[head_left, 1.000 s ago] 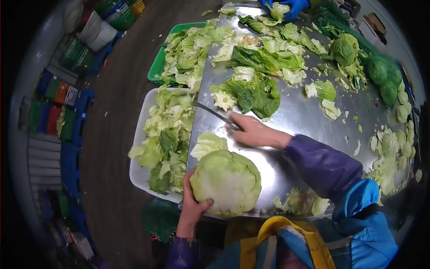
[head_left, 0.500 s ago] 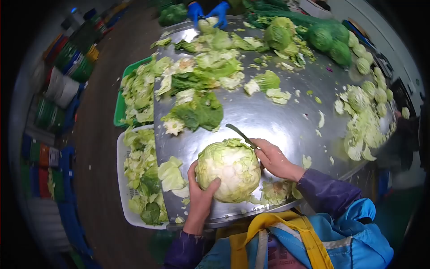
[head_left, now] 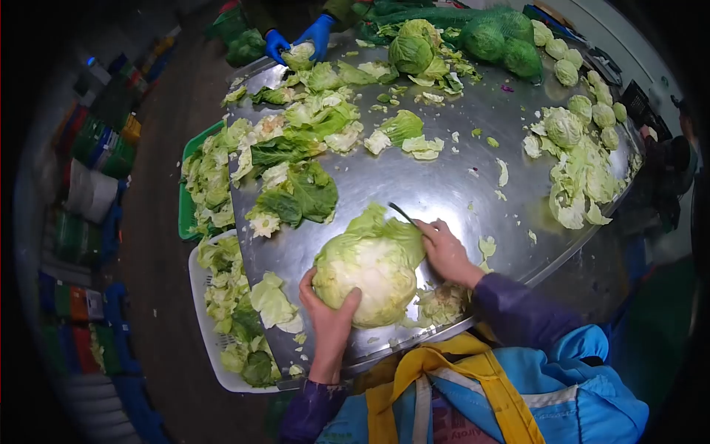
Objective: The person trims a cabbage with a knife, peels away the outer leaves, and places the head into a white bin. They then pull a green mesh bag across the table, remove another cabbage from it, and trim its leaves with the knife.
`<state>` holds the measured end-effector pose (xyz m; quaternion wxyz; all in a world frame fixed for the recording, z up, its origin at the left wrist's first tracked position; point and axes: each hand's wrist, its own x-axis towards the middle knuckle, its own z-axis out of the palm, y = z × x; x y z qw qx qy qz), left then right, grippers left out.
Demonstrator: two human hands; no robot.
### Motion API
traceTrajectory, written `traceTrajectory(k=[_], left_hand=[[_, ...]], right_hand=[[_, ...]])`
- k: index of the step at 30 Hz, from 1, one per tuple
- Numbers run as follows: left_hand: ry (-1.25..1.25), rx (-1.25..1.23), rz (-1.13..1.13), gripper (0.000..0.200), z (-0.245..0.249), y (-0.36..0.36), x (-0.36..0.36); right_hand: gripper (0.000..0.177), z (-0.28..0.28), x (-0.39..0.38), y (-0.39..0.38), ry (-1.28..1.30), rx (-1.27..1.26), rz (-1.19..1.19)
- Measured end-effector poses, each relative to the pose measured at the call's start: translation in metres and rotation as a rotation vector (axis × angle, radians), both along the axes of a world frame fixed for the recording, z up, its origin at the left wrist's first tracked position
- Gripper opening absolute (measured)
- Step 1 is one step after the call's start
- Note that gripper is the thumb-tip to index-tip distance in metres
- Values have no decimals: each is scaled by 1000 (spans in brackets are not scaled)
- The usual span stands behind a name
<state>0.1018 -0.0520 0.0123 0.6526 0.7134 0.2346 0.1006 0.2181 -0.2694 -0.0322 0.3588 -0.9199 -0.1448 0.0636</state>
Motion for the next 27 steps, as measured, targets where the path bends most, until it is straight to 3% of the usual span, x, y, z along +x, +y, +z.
traceTrajectory(k=[1,6,8,11,18,20,21,22,24,25,26,27], left_hand=[[13,121,-45,77,2,2,2],[33,169,-57,77,15,-6,9],[34,183,-67,76,14,-6,12],[28,283,-69,77,19,-13,14],[54,359,-120,75,24,-11,20],[-18,335,-221,74,16,1,18],[5,37,-249,78,-6,25,18],[5,34,-240,78,-2,40,15],[31,-307,-237,84,14,61,16],[97,-216,-95,87,22,61,13],[96,-216,-83,87,13,58,9],[41,-50,-84,87,-3,52,2]], right_hand=[[38,2,5,-7,63,-40,16],[41,64,-16,10,-128,160,82],[46,86,-20,15,-22,88,266],[46,67,-26,24,-171,-7,280],[54,59,40,40,-28,-329,213],[59,25,54,38,-136,-90,306],[57,27,54,41,-129,-18,276],[57,30,52,40,-129,-19,286],[50,35,50,37,182,8,172],[44,29,44,33,140,122,158],[44,26,33,30,141,122,171],[42,26,22,28,135,145,150]])
